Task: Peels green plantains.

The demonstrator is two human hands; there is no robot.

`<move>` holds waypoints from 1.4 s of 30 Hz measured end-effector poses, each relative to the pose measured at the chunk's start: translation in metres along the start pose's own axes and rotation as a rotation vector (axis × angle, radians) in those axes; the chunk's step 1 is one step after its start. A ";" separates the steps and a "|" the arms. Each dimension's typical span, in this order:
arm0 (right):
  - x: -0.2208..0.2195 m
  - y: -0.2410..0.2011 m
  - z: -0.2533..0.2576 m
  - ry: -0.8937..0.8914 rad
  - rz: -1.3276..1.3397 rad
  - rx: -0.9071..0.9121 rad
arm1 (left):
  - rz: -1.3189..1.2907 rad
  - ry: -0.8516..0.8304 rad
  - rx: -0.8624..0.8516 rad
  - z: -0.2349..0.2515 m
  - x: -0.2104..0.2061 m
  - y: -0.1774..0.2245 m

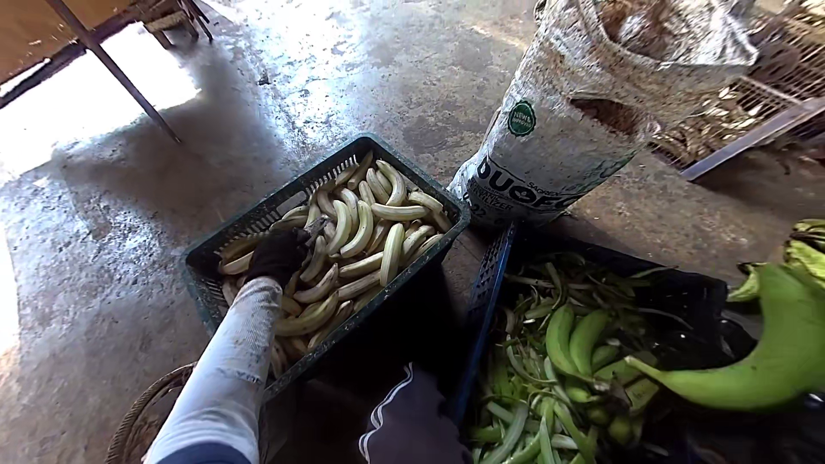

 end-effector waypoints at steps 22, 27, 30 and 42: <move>-0.019 -0.129 -0.084 0.652 -0.202 -0.073 | -0.997 -0.641 -1.054 -0.413 -0.134 0.312; -0.019 -0.161 -0.132 0.792 -0.391 -0.121 | -1.218 -0.660 -1.344 -0.482 -0.135 0.340; -0.018 -0.171 -0.147 0.785 -0.264 -0.019 | -1.227 -0.719 -1.272 -0.497 -0.150 0.349; -0.005 -0.144 -0.149 0.625 0.117 -0.156 | -0.524 -0.680 -1.272 -0.475 -0.154 0.363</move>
Point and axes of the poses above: each hand's wrist, its own z-axis towards the middle knuckle, its own x-axis out of the back of the hand, y = z × x, the point moved 9 cm from there along z, towards the middle knuckle, and after that the axes turned 11 degrees about -y, right-handed, at the moved point
